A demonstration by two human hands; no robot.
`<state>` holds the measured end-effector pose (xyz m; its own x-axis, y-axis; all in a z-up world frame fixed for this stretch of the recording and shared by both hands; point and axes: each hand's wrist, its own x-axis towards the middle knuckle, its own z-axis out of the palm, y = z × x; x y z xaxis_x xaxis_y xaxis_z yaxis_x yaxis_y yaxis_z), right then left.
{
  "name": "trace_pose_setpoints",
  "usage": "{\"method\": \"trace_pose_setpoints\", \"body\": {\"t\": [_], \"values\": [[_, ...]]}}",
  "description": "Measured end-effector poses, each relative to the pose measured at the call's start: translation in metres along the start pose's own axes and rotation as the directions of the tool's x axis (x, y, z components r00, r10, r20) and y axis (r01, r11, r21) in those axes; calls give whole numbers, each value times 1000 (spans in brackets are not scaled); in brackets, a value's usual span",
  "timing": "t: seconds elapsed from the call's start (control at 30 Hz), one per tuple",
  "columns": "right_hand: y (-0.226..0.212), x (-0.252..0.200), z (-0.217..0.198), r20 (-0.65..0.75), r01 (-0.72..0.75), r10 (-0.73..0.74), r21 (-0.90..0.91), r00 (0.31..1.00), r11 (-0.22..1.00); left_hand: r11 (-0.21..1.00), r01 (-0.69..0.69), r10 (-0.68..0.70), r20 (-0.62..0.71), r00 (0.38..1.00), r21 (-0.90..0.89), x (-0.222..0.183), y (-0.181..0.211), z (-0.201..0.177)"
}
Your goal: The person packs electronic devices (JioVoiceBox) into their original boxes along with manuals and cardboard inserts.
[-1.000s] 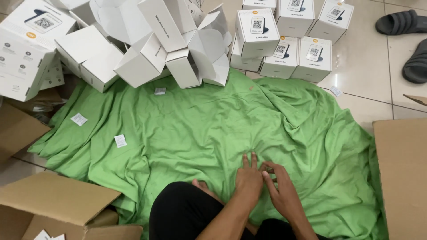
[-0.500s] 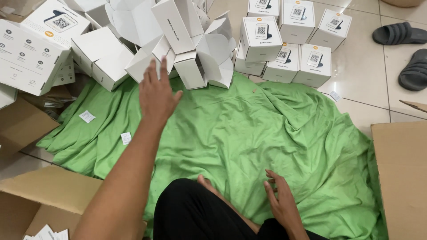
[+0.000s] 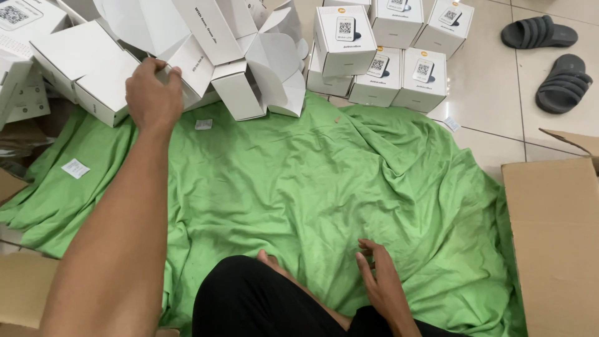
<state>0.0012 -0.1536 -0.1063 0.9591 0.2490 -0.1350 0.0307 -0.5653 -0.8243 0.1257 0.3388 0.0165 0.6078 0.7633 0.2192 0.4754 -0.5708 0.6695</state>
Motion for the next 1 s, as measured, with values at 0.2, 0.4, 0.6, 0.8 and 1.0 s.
{"method": "trace_pose_setpoints", "body": {"t": [0.2,0.4,0.6,0.8,1.0], "values": [[5,-4,-1,-2,10,-10,20,1000,1000,986,-50,25,-151,988,-158,1,-10,-51],[3,-9,1,-20,35,-34,54,999,998,882,-48,-13,-125,992,-469,-37,6,-132],[-8,-18,-17,-67,33,-28,76,997,997,870,-283,197,-240,950,-404,-132,36,-166],[-4,-37,-37,-73,-10,38,340,997,940,908,-164,149,-67,986,-385,-244,77,-138],[-1,-43,-80,-99,48,-3,447,995,893,907,-329,365,100,926,-264,-351,113,-63]]}}
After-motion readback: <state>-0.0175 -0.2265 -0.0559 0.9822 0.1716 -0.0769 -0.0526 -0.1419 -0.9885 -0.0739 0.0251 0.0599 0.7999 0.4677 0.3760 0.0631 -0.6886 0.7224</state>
